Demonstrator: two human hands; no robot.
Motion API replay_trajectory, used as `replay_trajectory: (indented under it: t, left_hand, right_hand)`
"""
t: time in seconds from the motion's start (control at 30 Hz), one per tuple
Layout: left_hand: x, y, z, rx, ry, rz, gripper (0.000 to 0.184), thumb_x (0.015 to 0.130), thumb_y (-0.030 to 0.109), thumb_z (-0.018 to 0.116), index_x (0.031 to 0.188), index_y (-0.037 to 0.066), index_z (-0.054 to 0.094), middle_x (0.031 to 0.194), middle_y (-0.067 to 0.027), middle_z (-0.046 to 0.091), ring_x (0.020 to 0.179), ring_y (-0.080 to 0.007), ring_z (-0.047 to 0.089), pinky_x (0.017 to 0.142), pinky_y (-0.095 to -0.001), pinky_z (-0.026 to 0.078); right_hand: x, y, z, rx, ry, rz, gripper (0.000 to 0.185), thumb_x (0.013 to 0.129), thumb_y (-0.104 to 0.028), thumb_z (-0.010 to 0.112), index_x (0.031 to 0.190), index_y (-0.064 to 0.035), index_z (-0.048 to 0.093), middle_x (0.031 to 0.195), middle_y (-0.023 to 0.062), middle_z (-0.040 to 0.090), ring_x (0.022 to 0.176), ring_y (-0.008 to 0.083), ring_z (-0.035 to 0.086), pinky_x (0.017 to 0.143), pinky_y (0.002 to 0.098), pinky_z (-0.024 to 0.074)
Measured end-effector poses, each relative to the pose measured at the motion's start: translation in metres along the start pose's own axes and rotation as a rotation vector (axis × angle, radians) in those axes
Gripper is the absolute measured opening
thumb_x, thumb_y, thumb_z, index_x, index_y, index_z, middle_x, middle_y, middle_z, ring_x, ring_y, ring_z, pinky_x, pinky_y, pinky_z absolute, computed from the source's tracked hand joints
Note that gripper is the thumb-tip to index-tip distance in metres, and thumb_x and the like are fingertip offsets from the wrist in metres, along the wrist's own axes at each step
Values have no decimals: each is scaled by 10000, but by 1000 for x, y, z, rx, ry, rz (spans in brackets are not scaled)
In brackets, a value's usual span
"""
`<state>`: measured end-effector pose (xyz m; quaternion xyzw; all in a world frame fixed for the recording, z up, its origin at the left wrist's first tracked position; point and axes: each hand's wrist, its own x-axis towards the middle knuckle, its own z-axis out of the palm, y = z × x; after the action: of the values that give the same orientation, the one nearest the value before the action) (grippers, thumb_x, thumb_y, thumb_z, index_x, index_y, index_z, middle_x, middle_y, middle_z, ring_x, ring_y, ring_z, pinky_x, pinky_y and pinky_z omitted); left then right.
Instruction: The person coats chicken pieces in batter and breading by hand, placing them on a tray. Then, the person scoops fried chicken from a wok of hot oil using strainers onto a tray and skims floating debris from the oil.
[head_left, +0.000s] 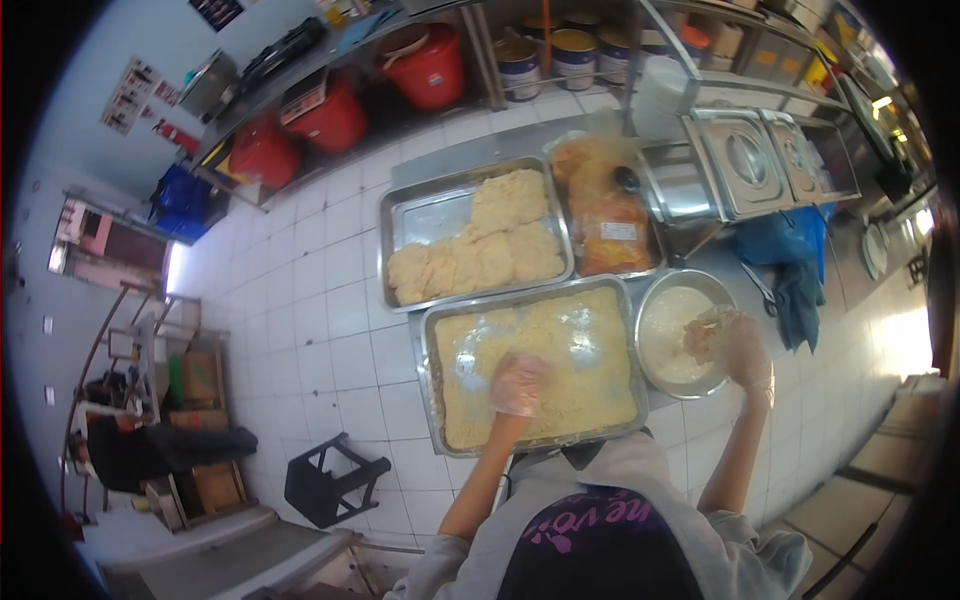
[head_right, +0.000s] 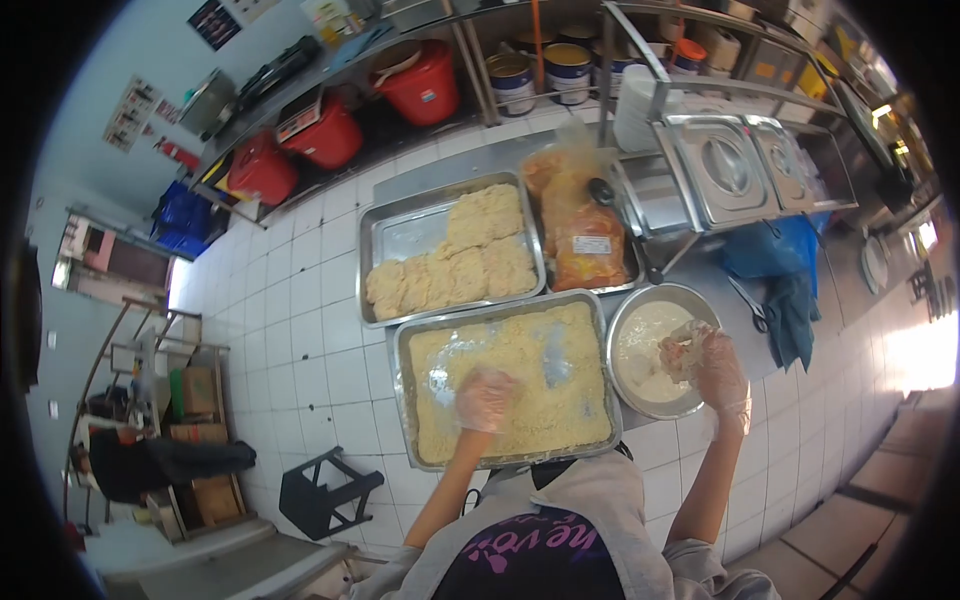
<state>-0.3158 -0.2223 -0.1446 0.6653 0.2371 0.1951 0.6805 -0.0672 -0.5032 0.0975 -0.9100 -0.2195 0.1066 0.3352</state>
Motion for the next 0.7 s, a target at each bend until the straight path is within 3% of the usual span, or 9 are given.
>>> replay_trajectory:
  t: [0.07,0.13,0.17,0.23,0.3,0.37,0.43,0.57,0.7]
  left_hand:
    - [-7,4,15,-102,23,109,391,932,331,436,1099,1,561,1096,-186,626,795,-240,612,619,-299,500]
    - [-9,53,30,-653,252,-340,423,910,352,444,1109,-6,551,1034,-174,643,882,-257,605,673,-351,502]
    - [-12,56,24,-650,268,-330,423,910,352,444,1109,-6,551,1034,-174,643,882,-257,605,673,-351,502]
    - [-16,63,2,24,222,79,385,883,345,495,1072,22,588,993,-151,651,807,-267,614,703,-367,501]
    - [-30,138,-28,895,413,152,213,844,218,571,1011,96,624,963,-106,618,923,-292,582,810,-373,468]
    - [-31,165,-57,1088,658,-102,253,796,276,644,993,117,641,988,-133,613,940,-313,573,811,-379,464]
    - [-33,150,-89,1136,705,-114,261,785,302,655,950,101,644,942,-142,622,895,-317,583,780,-394,467]
    - [-35,131,-127,1011,492,-304,328,752,363,677,828,48,631,769,-171,624,739,-339,603,673,-442,469]
    - [-54,143,-151,1077,456,-184,377,733,390,681,776,23,608,675,-184,596,648,-354,590,615,-452,457]
  right_hand:
    - [5,4,-1,-152,-28,-107,225,767,-152,625,952,-26,645,898,156,660,820,288,626,758,364,482]
    - [7,10,0,-22,-24,-123,221,780,-169,620,955,-36,644,917,150,658,835,284,624,757,360,482]
    - [6,5,-1,-14,-33,-138,221,780,-169,620,955,-36,644,917,150,658,835,284,624,757,360,482]
    - [4,-8,-10,207,-111,-64,218,787,-188,623,945,-39,642,930,145,653,848,283,618,756,358,479]
    - [6,10,-9,273,-177,-3,262,878,-231,502,1009,-34,613,990,165,619,900,293,598,801,367,470]
    - [10,28,-4,341,-231,66,335,968,-274,382,1074,-28,583,1050,185,585,952,302,578,845,376,460]
    - [12,40,3,-408,109,-428,198,832,-193,590,941,-30,620,862,159,651,777,291,630,694,363,492]
    - [14,44,3,-272,5,-274,230,825,-216,609,948,-22,610,844,174,645,759,303,631,673,372,492]
    - [17,48,1,-175,48,-286,273,773,-235,665,896,2,610,758,174,644,706,308,633,649,380,491]
